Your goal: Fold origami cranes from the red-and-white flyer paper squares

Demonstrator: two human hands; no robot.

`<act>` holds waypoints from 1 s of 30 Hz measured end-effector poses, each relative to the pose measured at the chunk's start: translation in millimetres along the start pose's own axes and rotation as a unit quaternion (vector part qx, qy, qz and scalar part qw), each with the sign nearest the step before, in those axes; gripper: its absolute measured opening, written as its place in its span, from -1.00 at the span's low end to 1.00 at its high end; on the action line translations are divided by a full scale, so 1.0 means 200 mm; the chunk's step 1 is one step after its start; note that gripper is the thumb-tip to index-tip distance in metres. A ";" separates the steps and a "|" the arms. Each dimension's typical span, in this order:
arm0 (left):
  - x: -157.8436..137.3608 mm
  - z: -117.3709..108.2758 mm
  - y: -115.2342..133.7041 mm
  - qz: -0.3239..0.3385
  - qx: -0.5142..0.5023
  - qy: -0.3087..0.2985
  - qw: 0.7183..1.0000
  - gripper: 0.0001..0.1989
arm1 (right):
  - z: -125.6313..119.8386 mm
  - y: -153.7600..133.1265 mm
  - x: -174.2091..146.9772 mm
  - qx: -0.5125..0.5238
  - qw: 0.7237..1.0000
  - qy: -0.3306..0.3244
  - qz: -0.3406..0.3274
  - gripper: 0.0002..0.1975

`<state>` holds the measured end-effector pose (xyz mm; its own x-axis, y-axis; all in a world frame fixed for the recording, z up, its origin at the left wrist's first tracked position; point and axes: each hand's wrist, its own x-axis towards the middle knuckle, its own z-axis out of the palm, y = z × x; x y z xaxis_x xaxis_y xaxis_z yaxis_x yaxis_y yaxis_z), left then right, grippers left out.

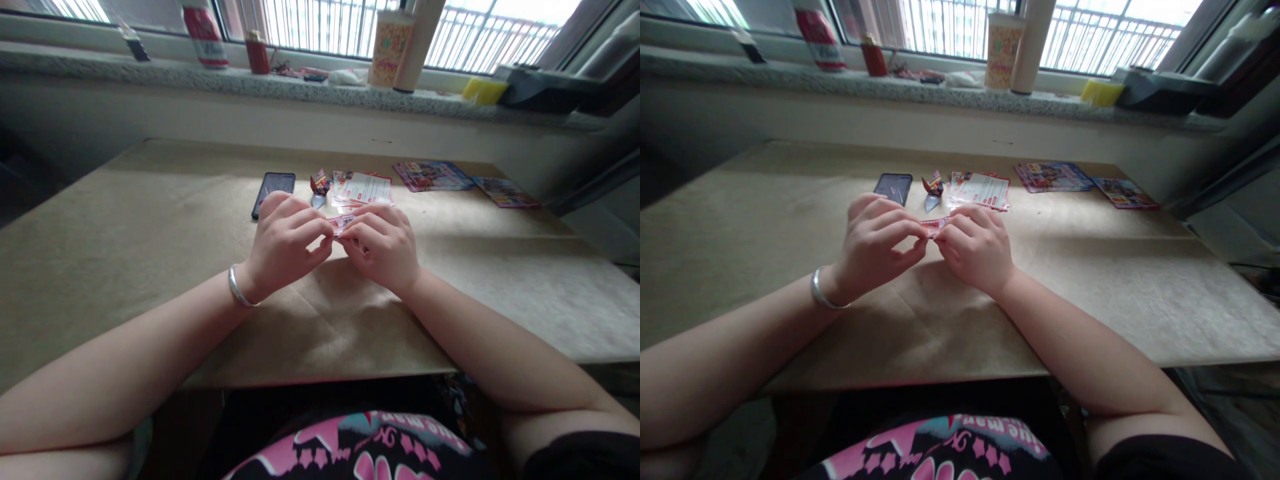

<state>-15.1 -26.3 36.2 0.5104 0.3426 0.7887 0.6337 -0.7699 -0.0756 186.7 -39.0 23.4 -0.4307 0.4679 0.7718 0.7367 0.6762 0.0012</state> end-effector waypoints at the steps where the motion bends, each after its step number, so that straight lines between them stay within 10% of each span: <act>1: 0.00 0.00 0.00 -0.009 -0.004 -0.010 1.000 -0.91 | 0.00 0.00 0.00 -0.011 1.000 0.000 -0.004 -0.84; 20: -0.01 -0.04 0.00 0.071 0.084 -0.042 0.993 -0.82 | 0.01 -0.03 0.00 -0.043 0.998 -0.019 -0.029 -0.80; 30: -0.02 0.02 -0.02 -0.029 0.000 -0.029 0.999 -0.88 | 0.02 0.00 0.01 0.063 0.996 -0.044 0.040 -0.84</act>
<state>-16.8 -22.7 29.9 0.5059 0.4164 0.7554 0.6627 -0.7483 -0.0313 183.8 -35.4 21.7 -0.4216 0.5675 0.7073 0.7013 0.6985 -0.1424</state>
